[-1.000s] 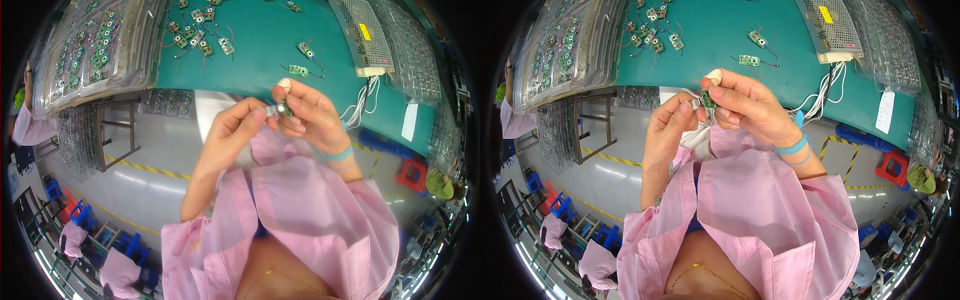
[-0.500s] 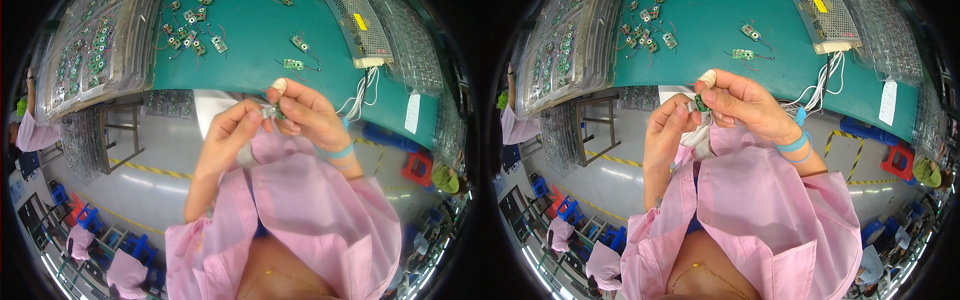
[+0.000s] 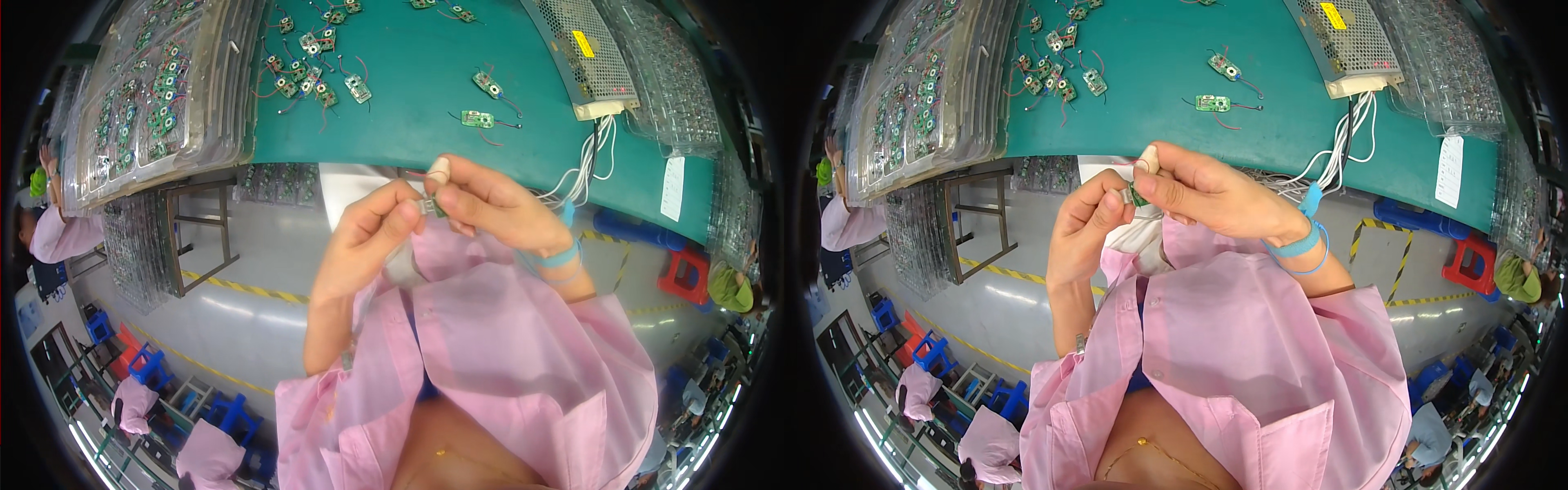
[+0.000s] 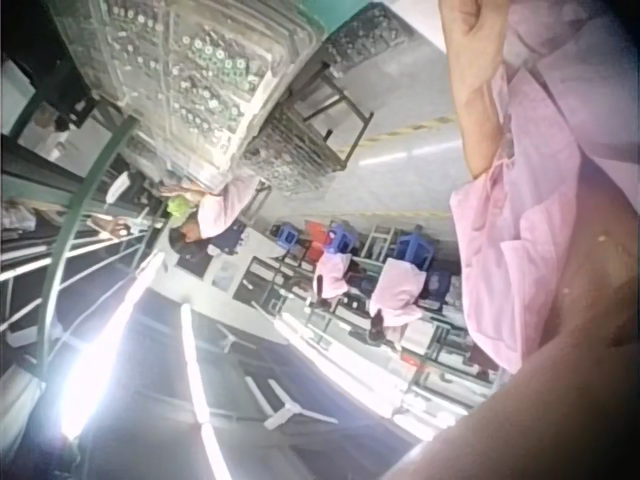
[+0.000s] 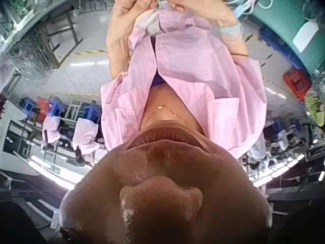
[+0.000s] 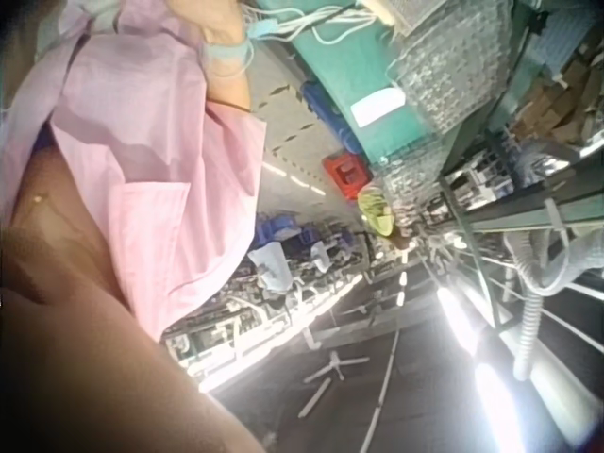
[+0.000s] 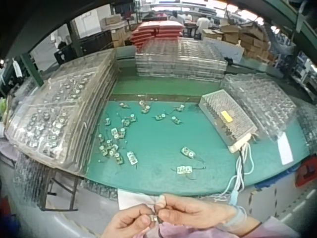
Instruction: Assembling small electronic components and connecting wiring on a production line.
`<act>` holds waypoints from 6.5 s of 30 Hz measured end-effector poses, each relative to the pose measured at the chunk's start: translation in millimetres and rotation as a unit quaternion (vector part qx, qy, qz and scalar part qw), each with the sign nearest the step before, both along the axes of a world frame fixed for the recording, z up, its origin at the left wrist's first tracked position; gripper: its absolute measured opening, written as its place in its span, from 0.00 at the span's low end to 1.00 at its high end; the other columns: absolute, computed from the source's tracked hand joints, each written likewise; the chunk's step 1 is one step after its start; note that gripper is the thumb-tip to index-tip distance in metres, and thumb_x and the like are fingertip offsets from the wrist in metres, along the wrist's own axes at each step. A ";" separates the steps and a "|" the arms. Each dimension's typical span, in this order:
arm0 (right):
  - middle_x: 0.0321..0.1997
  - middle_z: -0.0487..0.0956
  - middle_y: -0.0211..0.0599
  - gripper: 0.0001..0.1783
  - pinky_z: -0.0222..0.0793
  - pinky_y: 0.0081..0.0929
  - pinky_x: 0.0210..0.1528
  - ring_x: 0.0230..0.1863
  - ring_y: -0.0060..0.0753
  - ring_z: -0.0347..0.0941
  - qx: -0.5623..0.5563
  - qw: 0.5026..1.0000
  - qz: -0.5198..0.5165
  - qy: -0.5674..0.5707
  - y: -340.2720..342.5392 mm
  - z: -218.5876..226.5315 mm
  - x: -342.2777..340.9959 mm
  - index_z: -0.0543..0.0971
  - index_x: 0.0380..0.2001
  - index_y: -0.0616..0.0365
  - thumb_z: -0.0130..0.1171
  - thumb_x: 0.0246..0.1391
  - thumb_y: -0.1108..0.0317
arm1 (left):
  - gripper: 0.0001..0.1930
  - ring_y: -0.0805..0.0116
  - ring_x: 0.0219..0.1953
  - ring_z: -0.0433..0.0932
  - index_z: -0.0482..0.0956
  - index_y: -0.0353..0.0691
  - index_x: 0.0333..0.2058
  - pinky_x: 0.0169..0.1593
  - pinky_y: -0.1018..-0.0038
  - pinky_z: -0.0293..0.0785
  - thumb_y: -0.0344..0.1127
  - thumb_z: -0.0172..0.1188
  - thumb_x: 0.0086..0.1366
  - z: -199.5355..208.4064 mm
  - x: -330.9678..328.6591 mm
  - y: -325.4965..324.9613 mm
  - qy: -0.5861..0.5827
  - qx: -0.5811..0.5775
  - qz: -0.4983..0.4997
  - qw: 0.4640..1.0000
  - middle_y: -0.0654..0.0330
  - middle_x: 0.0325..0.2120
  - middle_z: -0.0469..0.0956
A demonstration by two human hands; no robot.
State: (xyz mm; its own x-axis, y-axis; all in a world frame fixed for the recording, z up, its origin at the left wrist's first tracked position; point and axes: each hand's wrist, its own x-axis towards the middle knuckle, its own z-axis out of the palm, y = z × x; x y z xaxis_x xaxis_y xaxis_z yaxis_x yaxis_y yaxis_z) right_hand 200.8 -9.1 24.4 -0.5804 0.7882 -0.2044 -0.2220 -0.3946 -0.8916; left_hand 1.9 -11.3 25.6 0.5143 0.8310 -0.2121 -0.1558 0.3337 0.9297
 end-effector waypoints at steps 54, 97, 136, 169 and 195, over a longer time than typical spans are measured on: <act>0.26 0.70 0.35 0.10 0.67 0.30 0.32 0.29 0.36 0.69 0.450 0.633 -0.230 -0.586 60.4 -34.8 64.2 0.72 0.39 0.55 0.53 0.55 0.63 | 0.12 0.59 0.61 0.60 0.69 0.42 0.29 0.53 0.67 0.63 0.39 0.43 0.71 -38.5 45.1 44.1 -0.062 -0.035 0.029 0.997 0.65 0.27 0.67; 0.22 0.73 0.32 0.07 0.55 0.13 0.15 0.16 0.21 0.65 -0.103 0.968 -0.193 0.123 32.0 32.0 -20.7 0.71 0.38 0.58 0.48 0.59 0.69 | 0.12 0.74 0.37 0.72 0.71 0.34 0.39 0.44 0.79 0.65 0.37 0.45 0.70 4.5 27.6 25.0 -0.013 0.054 0.126 0.991 0.61 0.28 0.73; 0.25 0.71 0.32 0.11 0.52 0.15 0.15 0.16 0.19 0.59 -0.166 0.934 -0.204 0.243 9.6 24.3 -24.2 0.71 0.44 0.61 0.46 0.60 0.70 | 0.07 0.72 0.32 0.65 0.74 0.38 0.38 0.37 0.79 0.62 0.33 0.51 0.65 4.0 23.1 12.1 0.124 0.206 0.160 0.957 0.64 0.30 0.75; 0.26 0.73 0.33 0.11 0.54 0.15 0.16 0.15 0.21 0.60 -0.177 0.931 -0.193 0.256 10.3 21.3 -26.5 0.71 0.45 0.60 0.45 0.60 0.71 | 0.08 0.73 0.32 0.64 0.74 0.37 0.38 0.38 0.80 0.61 0.33 0.49 0.66 5.7 23.6 11.0 0.130 0.201 0.157 0.958 0.65 0.29 0.75; 0.25 0.72 0.27 0.12 0.59 0.16 0.24 0.21 0.19 0.63 0.291 0.921 -0.097 -0.238 47.7 29.6 5.4 0.74 0.36 0.57 0.43 0.63 0.62 | 0.09 0.79 0.30 0.65 0.72 0.38 0.34 0.37 0.84 0.61 0.37 0.47 0.69 -3.3 3.6 19.9 -0.049 0.032 0.070 0.996 0.65 0.28 0.72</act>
